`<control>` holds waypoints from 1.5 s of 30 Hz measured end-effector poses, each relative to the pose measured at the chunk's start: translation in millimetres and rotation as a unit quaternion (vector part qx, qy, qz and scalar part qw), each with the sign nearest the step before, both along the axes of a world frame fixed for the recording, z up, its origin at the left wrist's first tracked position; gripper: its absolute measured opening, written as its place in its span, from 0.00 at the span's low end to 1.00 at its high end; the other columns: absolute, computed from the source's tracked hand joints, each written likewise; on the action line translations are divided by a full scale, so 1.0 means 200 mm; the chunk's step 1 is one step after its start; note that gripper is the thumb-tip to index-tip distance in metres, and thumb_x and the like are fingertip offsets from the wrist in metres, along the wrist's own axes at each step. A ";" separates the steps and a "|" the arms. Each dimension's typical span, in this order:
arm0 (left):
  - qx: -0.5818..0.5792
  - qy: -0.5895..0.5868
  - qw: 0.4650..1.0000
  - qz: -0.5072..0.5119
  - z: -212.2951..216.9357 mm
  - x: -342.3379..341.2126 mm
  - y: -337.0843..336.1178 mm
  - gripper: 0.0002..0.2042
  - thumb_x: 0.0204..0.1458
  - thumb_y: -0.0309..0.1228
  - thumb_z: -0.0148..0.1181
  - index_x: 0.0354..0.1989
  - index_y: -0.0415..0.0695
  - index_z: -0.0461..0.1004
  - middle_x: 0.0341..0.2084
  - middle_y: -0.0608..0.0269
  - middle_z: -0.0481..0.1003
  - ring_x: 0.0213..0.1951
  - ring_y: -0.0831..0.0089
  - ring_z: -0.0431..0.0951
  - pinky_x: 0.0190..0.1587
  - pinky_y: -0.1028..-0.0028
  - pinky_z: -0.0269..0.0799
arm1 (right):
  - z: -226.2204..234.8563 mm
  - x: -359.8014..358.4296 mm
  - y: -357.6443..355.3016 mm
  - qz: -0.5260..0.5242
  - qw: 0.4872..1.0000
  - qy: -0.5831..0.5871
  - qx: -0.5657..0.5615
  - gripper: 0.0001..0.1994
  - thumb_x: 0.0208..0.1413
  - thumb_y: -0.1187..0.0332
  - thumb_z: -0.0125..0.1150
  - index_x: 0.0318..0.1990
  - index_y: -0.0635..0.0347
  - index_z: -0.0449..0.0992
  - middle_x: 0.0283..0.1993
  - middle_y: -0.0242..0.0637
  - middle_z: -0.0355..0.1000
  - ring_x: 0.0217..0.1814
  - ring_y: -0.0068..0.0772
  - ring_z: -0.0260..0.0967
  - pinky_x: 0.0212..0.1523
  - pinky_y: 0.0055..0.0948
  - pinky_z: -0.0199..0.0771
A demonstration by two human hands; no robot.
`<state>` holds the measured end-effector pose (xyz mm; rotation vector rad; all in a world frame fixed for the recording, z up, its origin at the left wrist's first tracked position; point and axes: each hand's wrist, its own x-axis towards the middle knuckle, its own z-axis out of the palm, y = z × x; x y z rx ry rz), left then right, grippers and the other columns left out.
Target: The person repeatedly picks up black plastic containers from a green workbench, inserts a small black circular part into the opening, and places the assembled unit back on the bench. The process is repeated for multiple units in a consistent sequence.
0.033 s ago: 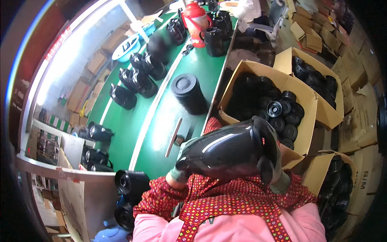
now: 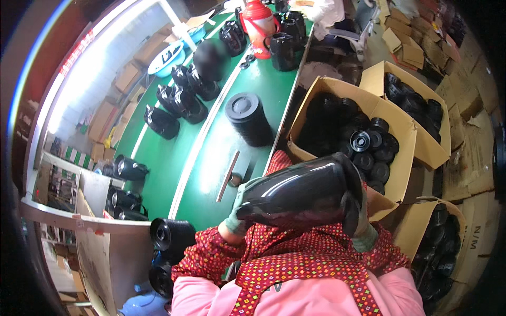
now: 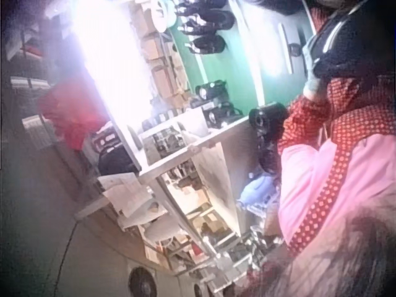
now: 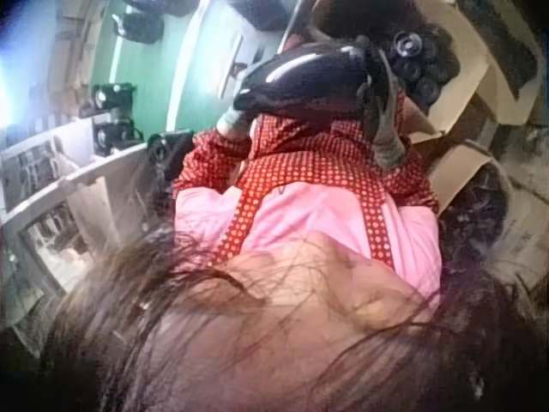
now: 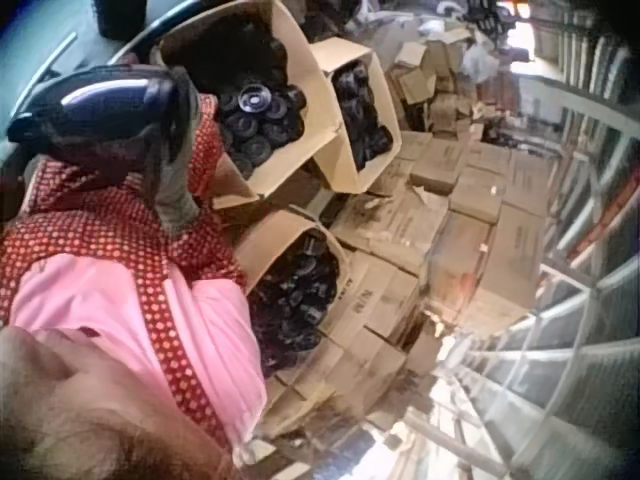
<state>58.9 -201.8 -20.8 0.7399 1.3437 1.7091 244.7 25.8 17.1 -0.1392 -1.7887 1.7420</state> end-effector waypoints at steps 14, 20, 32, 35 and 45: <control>-0.107 0.370 0.921 0.054 0.56 0.27 0.11 0.47 0.53 0.37 0.75 0.75 0.32 0.53 0.60 0.40 0.74 0.55 0.52 0.82 0.56 0.62 0.78 | -0.51 -0.11 0.30 0.232 0.847 -0.050 -0.476 0.24 0.73 0.57 0.52 0.67 0.64 0.69 0.64 0.43 0.74 0.63 0.35 0.72 0.66 0.35 0.71; -0.137 0.463 0.874 0.054 0.43 0.24 0.10 0.39 0.50 0.33 0.77 0.70 0.37 0.65 0.52 0.43 0.79 0.42 0.55 0.86 0.45 0.64 0.82 | -0.40 -0.15 0.37 0.096 0.965 -0.161 -0.181 0.22 0.72 0.59 0.54 0.65 0.65 0.73 0.62 0.42 0.75 0.61 0.32 0.73 0.64 0.34 0.72; -0.092 0.230 0.920 -0.302 0.02 0.08 -0.13 0.20 0.56 0.24 0.66 0.59 0.46 0.80 0.62 0.50 0.75 0.56 0.54 0.81 0.59 0.64 0.77 | -0.51 -0.33 0.48 0.139 0.963 -0.211 -0.093 0.13 0.61 0.66 0.69 0.45 0.69 0.86 0.39 0.36 0.84 0.37 0.24 0.79 0.41 0.25 0.80; -0.139 0.215 0.957 -0.139 0.10 -0.15 -0.26 0.19 0.53 0.18 0.63 0.54 0.41 0.82 0.58 0.49 0.79 0.53 0.61 0.83 0.56 0.67 0.78 | -0.45 -0.33 0.52 0.197 0.955 -0.218 -0.037 0.15 0.60 0.67 0.69 0.48 0.70 0.84 0.41 0.38 0.84 0.41 0.25 0.80 0.44 0.27 0.81; -0.423 0.430 0.788 0.122 -0.49 -0.50 -0.43 0.43 0.57 0.31 0.67 0.79 0.49 0.49 0.57 0.39 0.74 0.47 0.38 0.80 0.49 0.54 0.78 | -0.33 -0.21 0.27 0.106 0.947 -0.210 0.217 0.18 0.56 0.68 0.66 0.55 0.52 0.84 0.44 0.42 0.70 0.51 0.45 0.69 0.57 0.38 0.67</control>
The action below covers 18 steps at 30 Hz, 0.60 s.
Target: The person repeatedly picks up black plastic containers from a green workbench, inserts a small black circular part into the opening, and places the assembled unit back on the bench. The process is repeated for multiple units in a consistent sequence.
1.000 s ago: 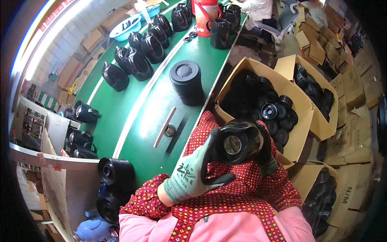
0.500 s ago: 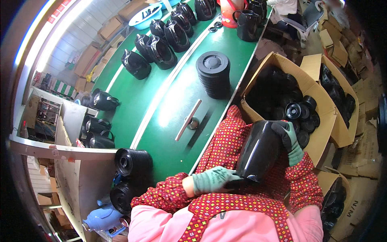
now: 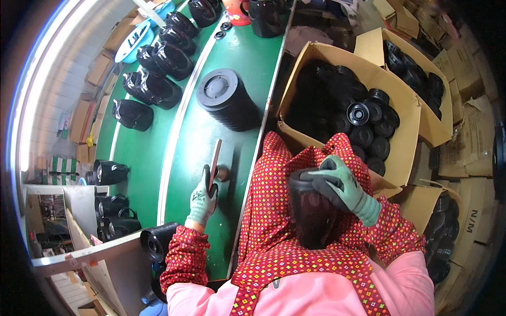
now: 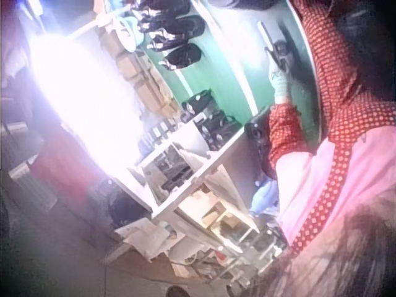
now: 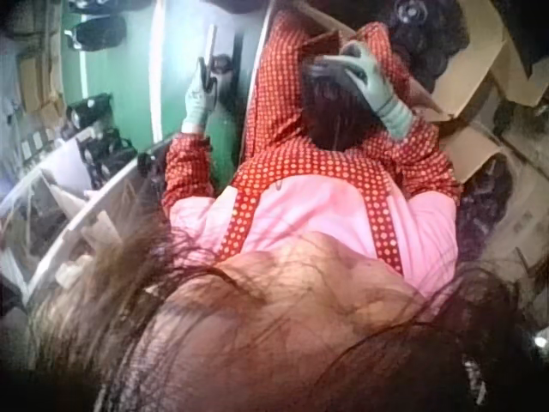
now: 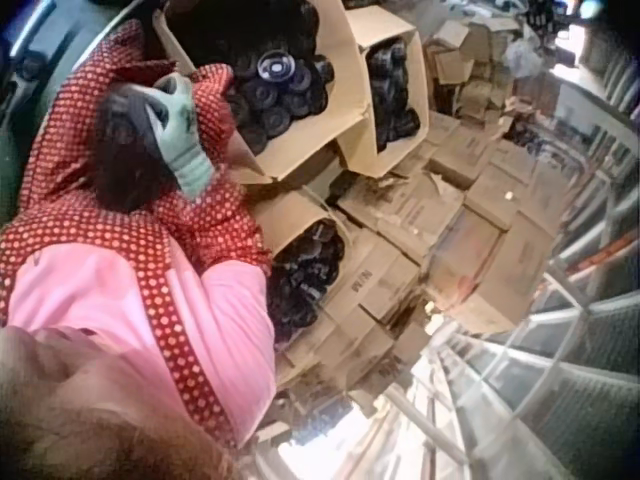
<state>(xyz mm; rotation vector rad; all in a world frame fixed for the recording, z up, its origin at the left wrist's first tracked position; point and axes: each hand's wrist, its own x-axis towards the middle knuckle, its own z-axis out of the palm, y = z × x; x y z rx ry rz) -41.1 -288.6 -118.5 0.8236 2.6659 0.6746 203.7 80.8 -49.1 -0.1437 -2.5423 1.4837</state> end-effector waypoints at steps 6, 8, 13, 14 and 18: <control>0.229 -0.363 0.893 0.133 0.47 0.18 0.35 0.33 0.65 0.28 0.59 0.78 0.47 0.56 0.27 0.72 0.72 0.19 0.87 0.65 0.20 0.82 0.61 | 0.15 -0.06 0.13 0.061 0.942 -0.103 -0.314 0.20 0.72 0.64 0.56 0.62 0.71 0.76 0.47 0.37 0.78 0.49 0.23 0.75 0.52 0.24 0.73; 0.189 -0.361 0.911 0.064 0.66 0.20 0.48 0.32 0.63 0.22 0.55 0.77 0.43 0.58 0.36 0.65 0.77 0.31 0.83 0.73 0.32 0.79 0.71 | 0.27 -0.13 0.20 0.092 0.950 -0.075 -0.287 0.19 0.70 0.66 0.57 0.61 0.69 0.77 0.48 0.39 0.78 0.51 0.28 0.76 0.54 0.27 0.73; 0.153 -0.269 0.941 -0.139 0.88 0.23 0.78 0.35 0.60 0.27 0.60 0.77 0.37 0.57 0.39 0.62 0.80 0.31 0.80 0.73 0.34 0.77 0.70 | 0.39 -0.46 0.31 0.097 0.945 0.224 0.218 0.22 0.56 0.61 0.68 0.58 0.53 0.80 0.62 0.41 0.72 0.67 0.52 0.67 0.71 0.57 0.62; 0.150 -0.278 0.933 -0.172 0.93 0.23 0.84 0.36 0.60 0.29 0.61 0.77 0.37 0.56 0.35 0.65 0.80 0.27 0.82 0.71 0.31 0.78 0.68 | 0.40 -0.53 0.30 0.093 0.938 0.238 0.236 0.18 0.57 0.60 0.67 0.54 0.54 0.82 0.57 0.40 0.74 0.64 0.51 0.69 0.71 0.58 0.60; 0.108 -0.225 0.897 -0.366 1.07 0.15 1.04 0.42 0.54 0.41 0.70 0.73 0.30 0.61 0.40 0.51 0.80 0.27 0.74 0.78 0.34 0.76 0.74 | 0.00 -0.62 0.41 0.211 0.962 0.165 0.039 0.15 0.60 0.60 0.64 0.49 0.60 0.80 0.49 0.43 0.75 0.58 0.48 0.71 0.67 0.51 0.64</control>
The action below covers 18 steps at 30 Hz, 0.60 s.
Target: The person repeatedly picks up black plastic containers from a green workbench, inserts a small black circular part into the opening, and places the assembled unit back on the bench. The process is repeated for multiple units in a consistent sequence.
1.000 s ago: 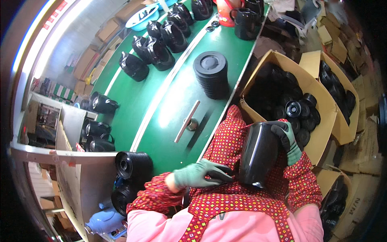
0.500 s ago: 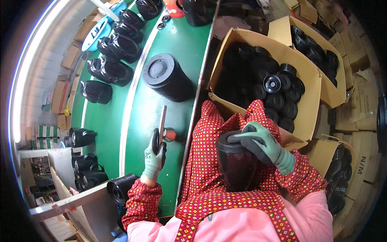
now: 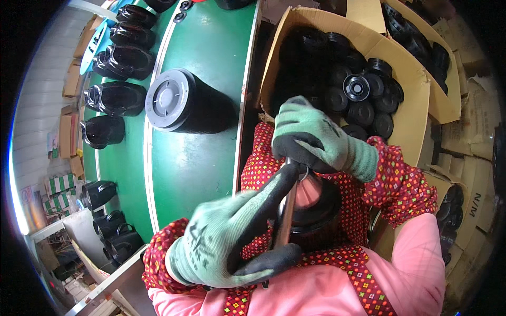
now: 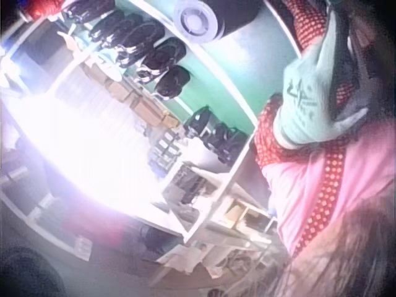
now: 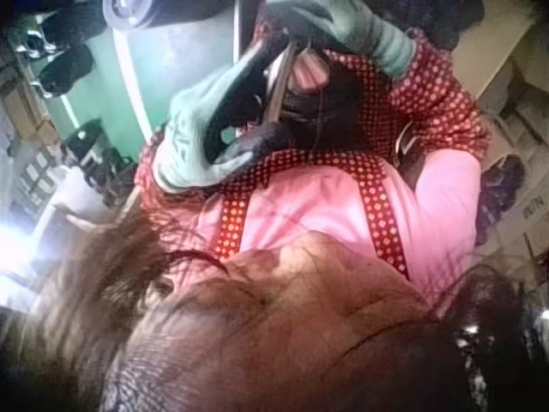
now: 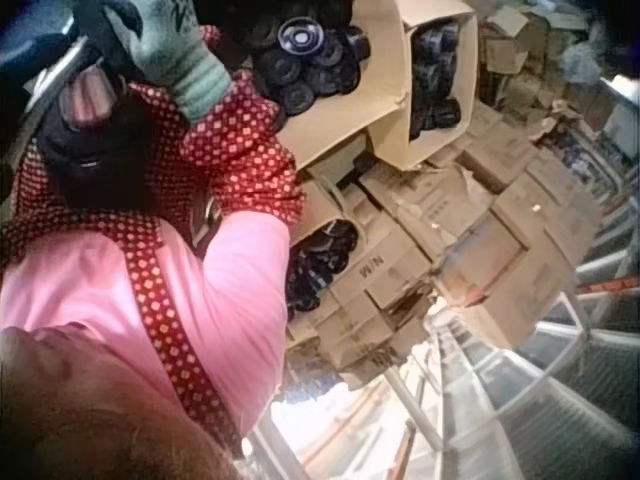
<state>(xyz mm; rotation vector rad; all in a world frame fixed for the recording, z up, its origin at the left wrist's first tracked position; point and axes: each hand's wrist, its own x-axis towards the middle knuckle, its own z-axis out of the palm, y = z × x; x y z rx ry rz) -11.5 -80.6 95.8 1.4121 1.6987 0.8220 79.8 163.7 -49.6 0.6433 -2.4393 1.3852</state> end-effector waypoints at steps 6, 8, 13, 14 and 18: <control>0.191 0.066 0.972 -0.123 -0.17 0.13 0.32 0.28 0.51 0.44 0.65 0.57 0.38 0.77 0.48 0.50 0.75 0.53 0.50 0.75 0.59 0.54 0.70 | -0.45 0.03 -0.07 0.123 0.950 -0.130 -0.254 0.15 0.64 0.65 0.62 0.55 0.61 0.77 0.57 0.45 0.71 0.64 0.47 0.69 0.68 0.43 0.65; 0.151 0.086 0.979 -0.103 -0.24 0.31 0.38 0.27 0.50 0.38 0.61 0.58 0.38 0.75 0.47 0.51 0.74 0.52 0.52 0.75 0.58 0.53 0.71 | -0.46 0.02 -0.09 0.154 0.935 -0.131 -0.293 0.16 0.63 0.63 0.63 0.54 0.60 0.77 0.55 0.45 0.72 0.62 0.47 0.69 0.66 0.44 0.66; 0.046 0.309 0.949 -0.046 -0.27 0.51 0.56 0.26 0.53 0.36 0.57 0.59 0.37 0.74 0.44 0.53 0.74 0.46 0.56 0.75 0.52 0.58 0.70 | -0.41 0.03 -0.12 0.169 0.929 -0.111 -0.309 0.19 0.58 0.57 0.65 0.52 0.59 0.78 0.50 0.44 0.72 0.57 0.48 0.70 0.61 0.46 0.67; 0.015 0.288 0.956 -0.056 -0.27 0.51 0.56 0.25 0.54 0.36 0.56 0.60 0.39 0.73 0.44 0.54 0.74 0.47 0.57 0.75 0.52 0.59 0.69 | -0.40 0.02 -0.13 0.163 0.933 -0.103 -0.303 0.20 0.57 0.56 0.66 0.52 0.59 0.78 0.49 0.44 0.72 0.56 0.48 0.70 0.60 0.46 0.68; 0.137 0.084 0.983 -0.087 -0.28 0.38 0.45 0.24 0.52 0.41 0.65 0.55 0.40 0.77 0.39 0.58 0.74 0.41 0.60 0.76 0.47 0.60 0.71 | -0.35 0.06 -0.17 0.084 0.967 -0.070 -0.232 0.22 0.54 0.52 0.68 0.50 0.58 0.78 0.46 0.43 0.72 0.53 0.49 0.71 0.57 0.48 0.69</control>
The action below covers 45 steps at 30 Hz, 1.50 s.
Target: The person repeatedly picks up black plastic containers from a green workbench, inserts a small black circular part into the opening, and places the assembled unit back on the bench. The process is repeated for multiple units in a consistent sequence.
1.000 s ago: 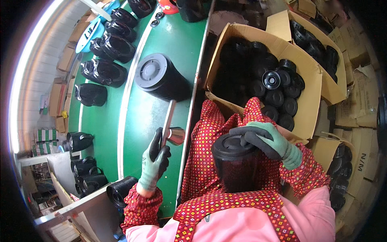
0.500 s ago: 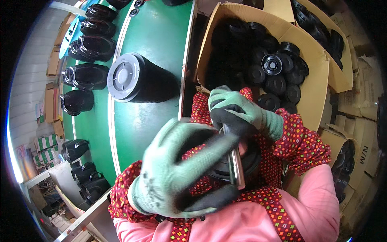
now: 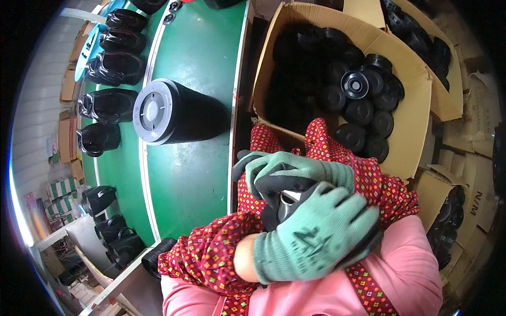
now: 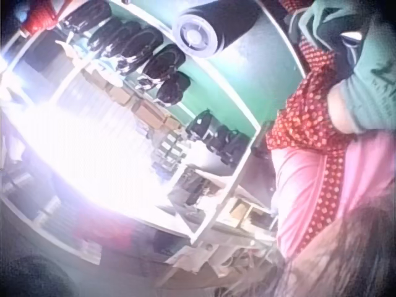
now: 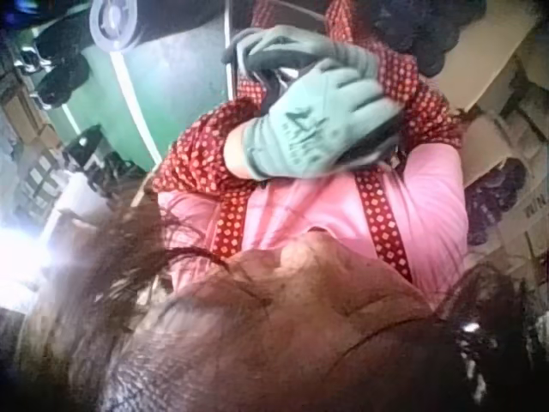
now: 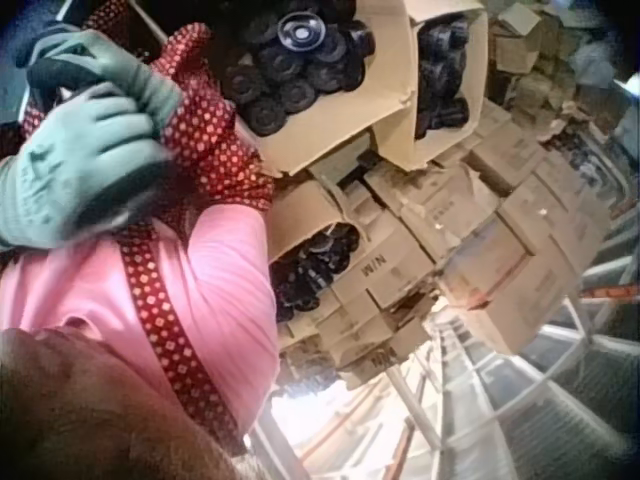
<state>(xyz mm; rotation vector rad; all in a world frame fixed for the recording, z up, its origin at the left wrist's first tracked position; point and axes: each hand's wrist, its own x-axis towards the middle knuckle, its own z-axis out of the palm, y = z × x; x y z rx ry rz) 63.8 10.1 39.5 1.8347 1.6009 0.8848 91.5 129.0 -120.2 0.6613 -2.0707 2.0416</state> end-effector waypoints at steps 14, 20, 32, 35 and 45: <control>-0.181 0.116 0.974 0.066 0.20 -0.27 -0.21 0.40 0.53 0.38 0.66 0.70 0.25 0.59 0.58 0.30 0.71 0.50 0.41 0.80 0.54 0.59 0.78 | 0.51 0.22 0.18 -0.085 0.920 -0.125 0.362 0.30 0.47 0.44 0.72 0.49 0.55 0.76 0.37 0.41 0.71 0.42 0.49 0.71 0.47 0.50 0.70; -0.240 -0.049 0.965 0.089 -0.09 -0.50 -0.26 0.17 0.57 0.28 0.55 0.53 0.36 0.75 0.35 0.38 0.79 0.37 0.37 0.79 0.38 0.56 0.76 | 0.72 0.33 0.09 -0.152 0.872 -0.140 0.443 0.40 0.48 0.47 0.72 0.66 0.62 0.72 0.34 0.37 0.66 0.35 0.40 0.67 0.40 0.42 0.66; 0.039 -0.016 0.995 0.088 -0.41 -0.54 -0.08 0.16 0.56 0.29 0.60 0.52 0.38 0.77 0.45 0.47 0.77 0.46 0.46 0.78 0.48 0.58 0.75 | 1.00 0.31 0.10 -0.076 0.862 -0.256 0.430 0.37 0.51 0.59 0.71 0.64 0.75 0.69 0.37 0.44 0.74 0.31 0.43 0.74 0.36 0.41 0.72; 0.104 0.038 0.984 0.140 -0.16 -0.45 -0.18 0.16 0.49 0.29 0.69 0.47 0.41 0.80 0.43 0.52 0.77 0.45 0.51 0.79 0.48 0.57 0.75 | 0.98 0.27 0.25 0.018 0.890 -0.207 0.406 0.32 0.56 0.62 0.66 0.66 0.70 0.70 0.38 0.43 0.75 0.40 0.42 0.75 0.45 0.38 0.74; 0.044 0.166 0.984 0.044 0.01 -0.34 -0.26 0.19 0.43 0.32 0.65 0.46 0.41 0.83 0.46 0.53 0.76 0.49 0.52 0.77 0.50 0.56 0.76 | 0.18 -0.11 0.01 0.102 0.958 -0.149 -0.220 0.15 0.72 0.69 0.51 0.58 0.70 0.74 0.57 0.49 0.74 0.67 0.54 0.68 0.70 0.48 0.63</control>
